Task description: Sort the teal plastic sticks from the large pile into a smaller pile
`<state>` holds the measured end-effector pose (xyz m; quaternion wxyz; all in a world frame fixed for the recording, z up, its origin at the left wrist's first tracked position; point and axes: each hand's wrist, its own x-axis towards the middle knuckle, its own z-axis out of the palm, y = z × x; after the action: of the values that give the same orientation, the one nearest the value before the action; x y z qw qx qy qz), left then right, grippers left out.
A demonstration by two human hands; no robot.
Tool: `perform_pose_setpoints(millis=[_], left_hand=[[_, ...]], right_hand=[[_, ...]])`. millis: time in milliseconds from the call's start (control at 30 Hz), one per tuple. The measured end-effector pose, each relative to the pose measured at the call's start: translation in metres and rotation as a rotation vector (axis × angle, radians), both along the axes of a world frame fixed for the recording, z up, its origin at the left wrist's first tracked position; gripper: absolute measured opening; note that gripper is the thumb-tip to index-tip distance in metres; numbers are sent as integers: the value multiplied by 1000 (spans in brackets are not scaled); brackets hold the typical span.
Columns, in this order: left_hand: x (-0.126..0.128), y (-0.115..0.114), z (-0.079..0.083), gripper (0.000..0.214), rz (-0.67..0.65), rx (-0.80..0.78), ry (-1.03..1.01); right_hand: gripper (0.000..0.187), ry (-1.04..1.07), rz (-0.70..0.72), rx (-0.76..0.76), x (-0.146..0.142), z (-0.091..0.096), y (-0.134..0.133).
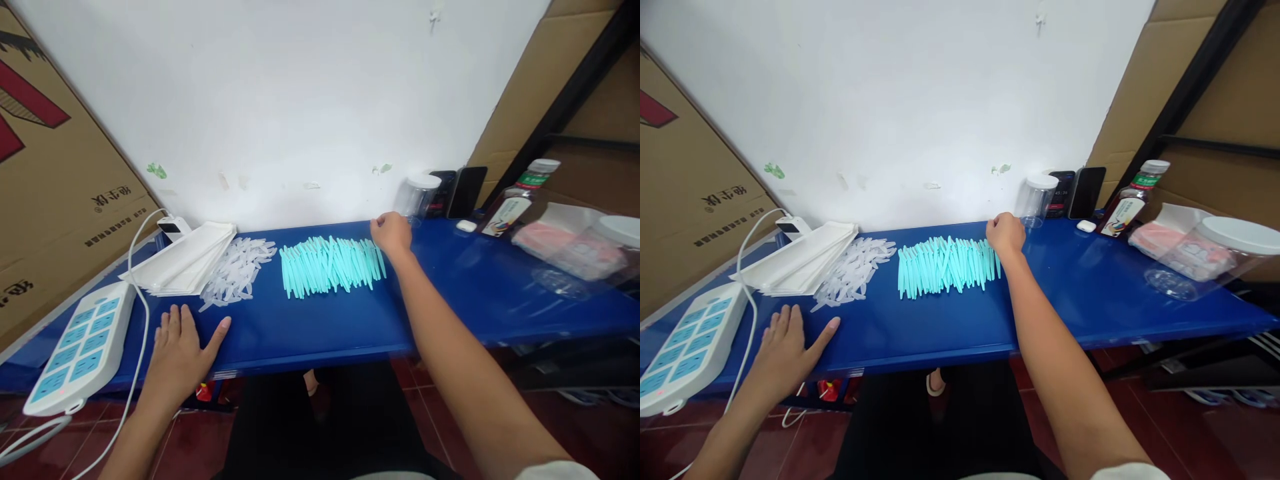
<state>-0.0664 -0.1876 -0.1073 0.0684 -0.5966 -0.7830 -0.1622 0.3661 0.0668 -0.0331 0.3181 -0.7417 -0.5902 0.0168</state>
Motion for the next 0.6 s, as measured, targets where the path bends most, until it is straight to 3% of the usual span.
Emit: perform_pose_setpoints(millis=[67, 233, 600], left_hand=[[17, 1, 1, 105, -10, -1, -32], [57, 12, 9, 102, -195, -42, -16], [42, 102, 26, 97, -409, -21, 34]], right_hand=[[27, 3, 4, 1, -1, 0, 0], [27, 0, 30, -7, -3, -1, 1], [27, -14, 113, -6, -8, -2, 1]])
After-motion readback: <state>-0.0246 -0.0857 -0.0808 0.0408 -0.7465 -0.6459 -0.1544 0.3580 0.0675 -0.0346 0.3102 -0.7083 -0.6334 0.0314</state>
